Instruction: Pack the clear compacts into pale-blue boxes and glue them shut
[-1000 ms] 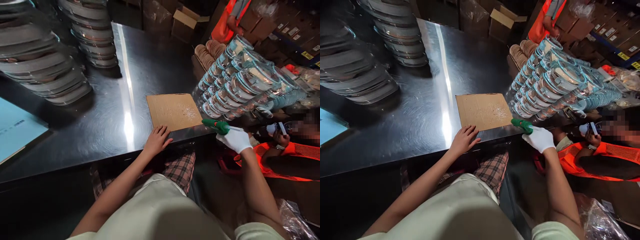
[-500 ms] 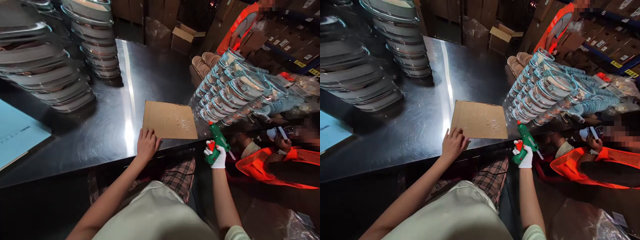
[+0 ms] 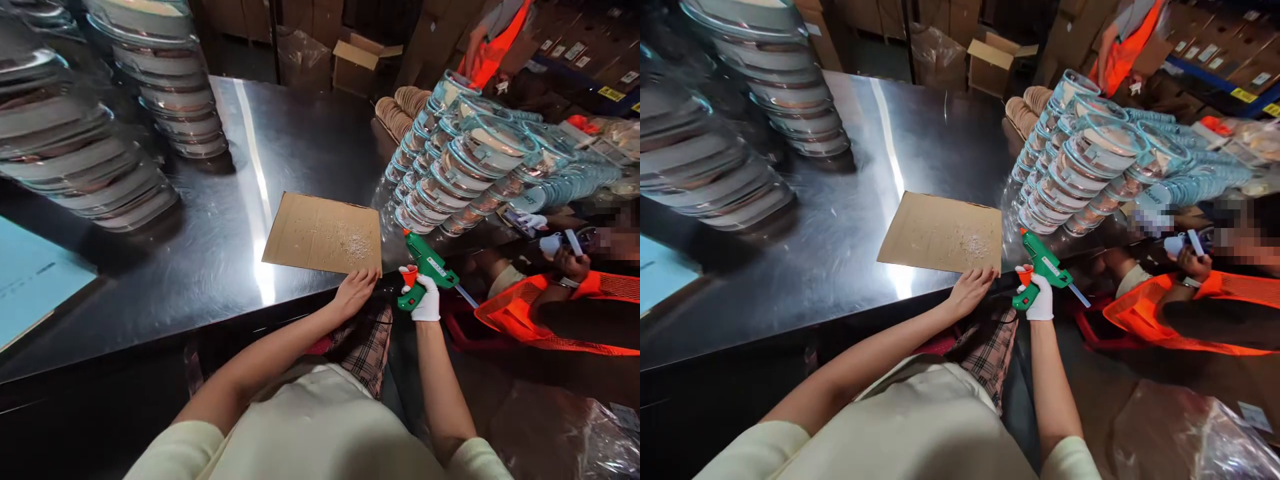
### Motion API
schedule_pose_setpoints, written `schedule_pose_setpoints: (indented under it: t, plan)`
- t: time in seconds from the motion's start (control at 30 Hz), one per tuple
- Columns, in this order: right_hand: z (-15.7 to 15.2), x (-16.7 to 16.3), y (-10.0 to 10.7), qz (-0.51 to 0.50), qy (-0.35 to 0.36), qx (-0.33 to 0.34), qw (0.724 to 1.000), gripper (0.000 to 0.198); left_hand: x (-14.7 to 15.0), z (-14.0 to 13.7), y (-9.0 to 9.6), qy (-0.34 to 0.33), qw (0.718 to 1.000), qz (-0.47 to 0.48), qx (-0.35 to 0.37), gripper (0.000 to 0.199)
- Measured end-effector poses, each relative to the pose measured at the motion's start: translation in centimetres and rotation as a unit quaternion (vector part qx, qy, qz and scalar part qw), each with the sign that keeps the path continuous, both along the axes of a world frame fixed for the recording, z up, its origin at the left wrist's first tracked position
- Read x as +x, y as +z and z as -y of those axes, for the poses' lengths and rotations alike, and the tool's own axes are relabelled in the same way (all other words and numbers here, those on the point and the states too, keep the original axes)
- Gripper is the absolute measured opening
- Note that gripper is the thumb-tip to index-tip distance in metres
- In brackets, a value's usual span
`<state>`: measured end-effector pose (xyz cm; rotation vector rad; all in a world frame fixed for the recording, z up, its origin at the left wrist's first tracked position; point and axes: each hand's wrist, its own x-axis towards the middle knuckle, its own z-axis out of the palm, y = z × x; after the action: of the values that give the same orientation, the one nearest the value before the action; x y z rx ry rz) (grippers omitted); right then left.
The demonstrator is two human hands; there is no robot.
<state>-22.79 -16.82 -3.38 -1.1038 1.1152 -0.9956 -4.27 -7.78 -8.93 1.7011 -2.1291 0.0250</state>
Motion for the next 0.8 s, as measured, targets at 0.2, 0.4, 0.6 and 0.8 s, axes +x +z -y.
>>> schedule_pose_setpoints:
  t: [0.2, 0.4, 0.6, 0.8]
  plan:
    - [-1.3, -3.1, 0.3, 0.019, -0.057, 0.019, 0.998, 0.035, 2.8, -4.4, -2.3, -0.04, 0.999, -0.004, -0.018, 0.045]
    - [-2.2, -5.1, -0.6, 0.024, -0.095, 0.045, 0.994, 0.038, 16.0, -16.5, -2.6, 0.12, 0.986, -0.021, -0.116, 0.045]
    - [-1.1, -0.9, -0.8, 0.037, -0.069, 0.064, 0.995, 0.036, 14.4, -11.8, 1.8, 0.205, 0.967, -0.103, -0.114, 0.044]
    - [-1.1, 3.0, 1.4, 0.039, -0.019, 0.052, 0.998, 0.035, 6.5, -1.4, 1.2, 0.195, 0.976, -0.076, 0.053, 0.077]
